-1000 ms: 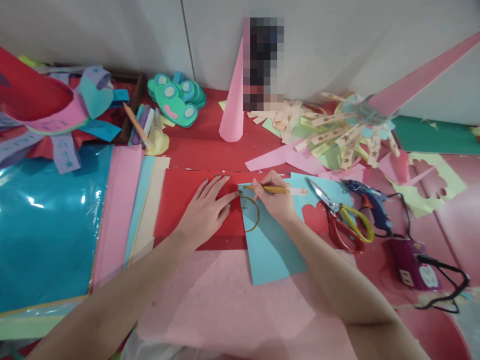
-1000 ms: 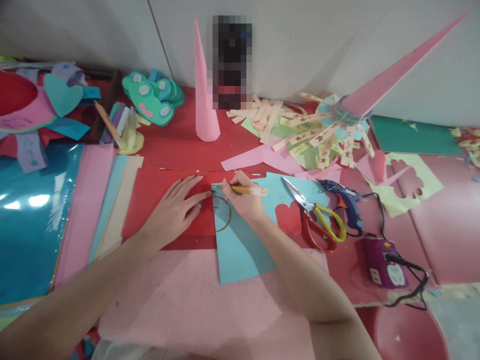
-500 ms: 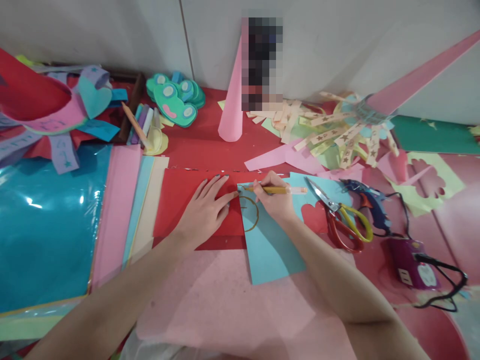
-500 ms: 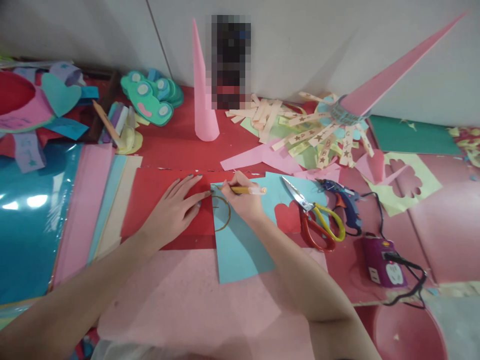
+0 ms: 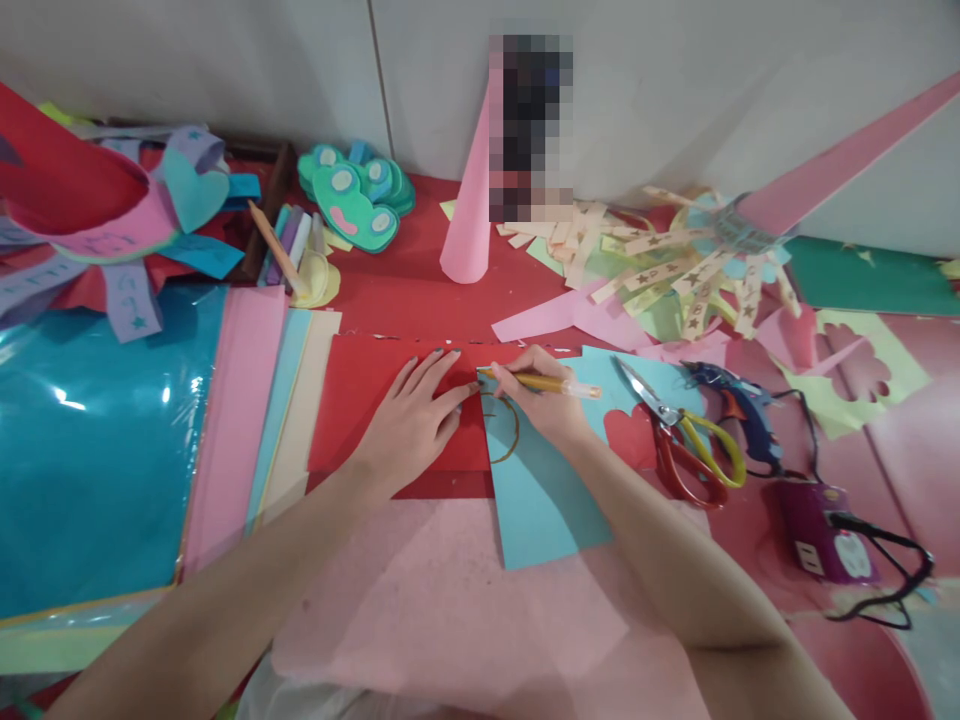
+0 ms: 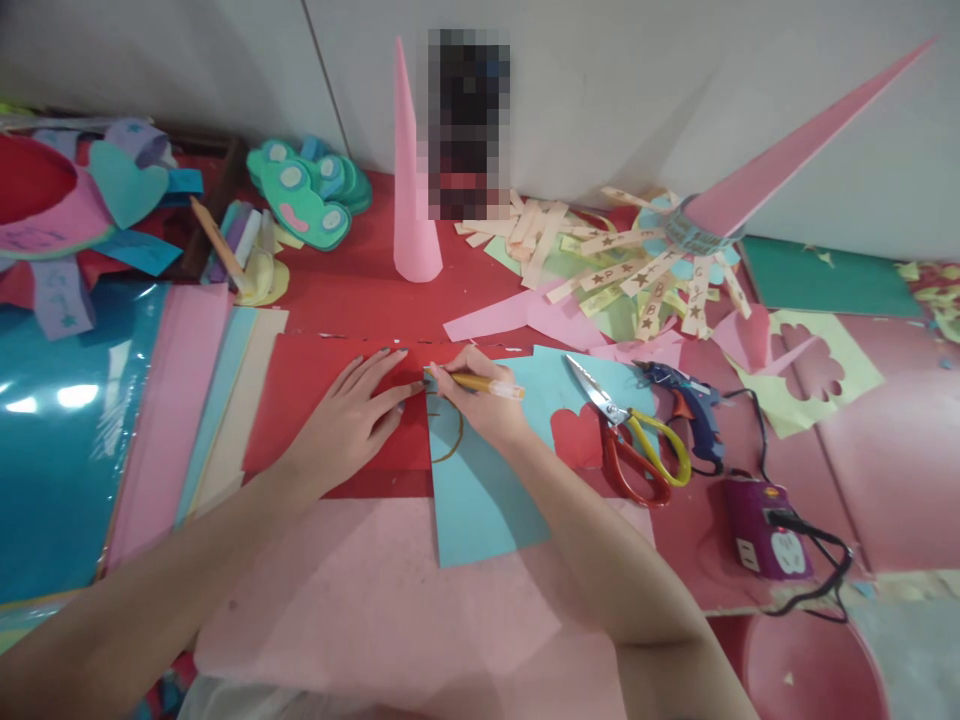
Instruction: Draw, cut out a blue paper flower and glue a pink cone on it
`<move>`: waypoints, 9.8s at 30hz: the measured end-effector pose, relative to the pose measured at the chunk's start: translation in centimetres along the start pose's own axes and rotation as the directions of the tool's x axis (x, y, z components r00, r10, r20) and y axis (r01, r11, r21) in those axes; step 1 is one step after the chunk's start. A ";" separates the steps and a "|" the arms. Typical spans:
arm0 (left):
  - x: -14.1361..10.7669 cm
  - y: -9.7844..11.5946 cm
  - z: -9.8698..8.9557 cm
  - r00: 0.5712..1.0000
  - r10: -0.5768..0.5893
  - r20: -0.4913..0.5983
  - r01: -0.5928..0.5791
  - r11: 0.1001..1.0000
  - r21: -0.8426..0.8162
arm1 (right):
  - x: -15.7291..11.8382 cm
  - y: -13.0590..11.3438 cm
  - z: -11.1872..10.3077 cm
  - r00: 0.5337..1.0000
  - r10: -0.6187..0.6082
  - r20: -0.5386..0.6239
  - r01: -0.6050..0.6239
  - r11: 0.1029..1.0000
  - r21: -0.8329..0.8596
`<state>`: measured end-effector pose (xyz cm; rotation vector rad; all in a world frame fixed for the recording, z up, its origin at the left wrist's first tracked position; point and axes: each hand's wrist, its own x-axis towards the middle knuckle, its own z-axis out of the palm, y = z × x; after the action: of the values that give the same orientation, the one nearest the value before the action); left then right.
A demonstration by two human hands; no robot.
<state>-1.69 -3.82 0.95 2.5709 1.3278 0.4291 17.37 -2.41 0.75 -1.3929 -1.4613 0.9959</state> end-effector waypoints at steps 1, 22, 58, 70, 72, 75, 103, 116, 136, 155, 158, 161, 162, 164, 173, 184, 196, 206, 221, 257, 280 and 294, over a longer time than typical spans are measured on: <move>0.0 0.0 0.0 1.000 -0.001 0.000 0.001 1.000 -0.003 | 0.0 0.1 0.0 1.000 0.004 0.006 -0.004 1.000 0.005; 0.1 0.2 -0.2 1.000 -0.008 0.017 0.008 1.000 -0.001 | -0.1 -0.2 0.0 0.999 -0.034 -0.038 0.031 0.997 -0.070; 0.1 0.2 -0.2 1.000 -0.017 0.008 0.017 1.000 -0.011 | 0.0 0.0 0.0 0.989 -0.065 -0.134 0.046 0.988 -0.144; 0.1 0.1 -0.1 1.000 -0.005 0.017 0.005 1.000 -0.007 | 0.1 0.2 0.0 0.990 -0.053 -0.128 0.034 0.989 -0.142; 0.1 0.1 0.0 1.000 -0.005 0.016 0.005 1.000 -0.005 | 0.1 0.3 -0.1 0.991 -0.058 -0.117 0.042 0.990 -0.132; 0.1 0.1 0.0 1.000 -0.011 0.016 0.011 1.000 -0.009 | 0.1 0.4 -0.1 0.989 -0.078 -0.123 0.059 0.987 -0.150; 0.1 0.2 -0.2 1.000 -0.012 0.002 0.012 1.000 -0.019 | 0.0 0.5 -0.2 0.985 -0.083 -0.153 0.053 0.980 -0.193; 0.1 0.2 -0.2 1.000 -0.017 0.015 0.017 1.000 -0.010 | -0.1 0.4 -0.3 0.986 -0.065 -0.151 0.040 0.986 -0.164; 0.1 -0.1 0.5 1.000 -0.010 -0.018 0.010 1.000 0.005 | -8.6 -3.2 -1.5 0.947 -0.300 0.113 0.305 0.735 -0.605; 0.4 0.0 -0.3 0.973 -0.172 -0.156 0.128 0.957 -0.259 | -11.7 -5.0 -5.5 0.998 -0.036 0.057 0.067 0.478 -0.876; 0.4 -0.1 -0.6 0.949 -0.228 -0.216 0.151 0.935 -0.321 | -9.9 -6.9 -8.7 0.972 -0.185 -0.148 -0.020 0.556 -0.831; 0.4 -0.1 -0.6 0.929 -0.245 -0.276 0.143 0.928 -0.343 | -8.4 -7.9 -9.9 0.877 -0.316 -0.363 -0.026 0.722 -0.691; 0.4 -0.1 -0.5 0.924 -0.244 -0.293 0.136 0.929 -0.345 | -7.9 -7.6 -9.9 0.864 -0.351 -0.360 0.042 0.763 -0.645; 0.4 -0.1 -0.5 0.918 -0.233 -0.320 0.116 0.931 -0.346 | -7.0 -6.1 -9.7 0.871 -0.446 -0.205 0.246 0.758 -0.605; 0.6 -0.6 -0.3 0.949 -0.204 -0.241 0.121 0.940 -0.320 | -4.8 4.4 -11.5 0.883 -0.409 0.228 0.465 0.704 -0.537; 0.2 0.3 -0.2 0.999 0.041 0.026 -0.039 0.998 -0.047 | -5.6 4.1 -10.9 0.905 -0.374 0.200 0.415 0.683 -0.600; 0.1 0.6 -0.5 0.998 0.006 0.066 -0.004 1.000 -0.026 | -7.7 3.1 -8.8 0.904 -0.415 0.108 0.362 0.603 -0.711; 0.1 0.6 -0.1 0.998 -0.023 0.061 0.027 0.997 -0.067 | -4.5 -3.4 -7.0 0.983 -0.181 0.021 0.182 0.979 -0.096; 0.1 0.5 -0.1 0.997 -0.038 0.060 0.040 0.998 -0.043 | 0.1 0.2 -1.0 0.981 0.053 0.186 -0.101 0.960 0.262; 0.1 0.6 -0.5 0.994 -0.045 0.101 0.054 0.995 -0.083 | -0.2 0.4 -1.0 0.969 0.084 0.232 -0.113 0.987 0.113; 0.1 0.5 -0.5 0.994 -0.043 0.100 0.050 0.996 -0.068 | -0.2 0.5 -0.9 0.970 0.089 0.228 -0.118 0.986 0.119; 0.1 0.6 -0.5 0.993 -0.046 0.108 0.054 0.996 -0.072 | -0.1 0.3 -0.8 0.978 0.087 0.187 -0.112 0.985 0.128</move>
<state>-1.36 -4.02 1.65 2.4570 1.3109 0.3221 18.19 -2.53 0.72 -1.3135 -1.4335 1.2925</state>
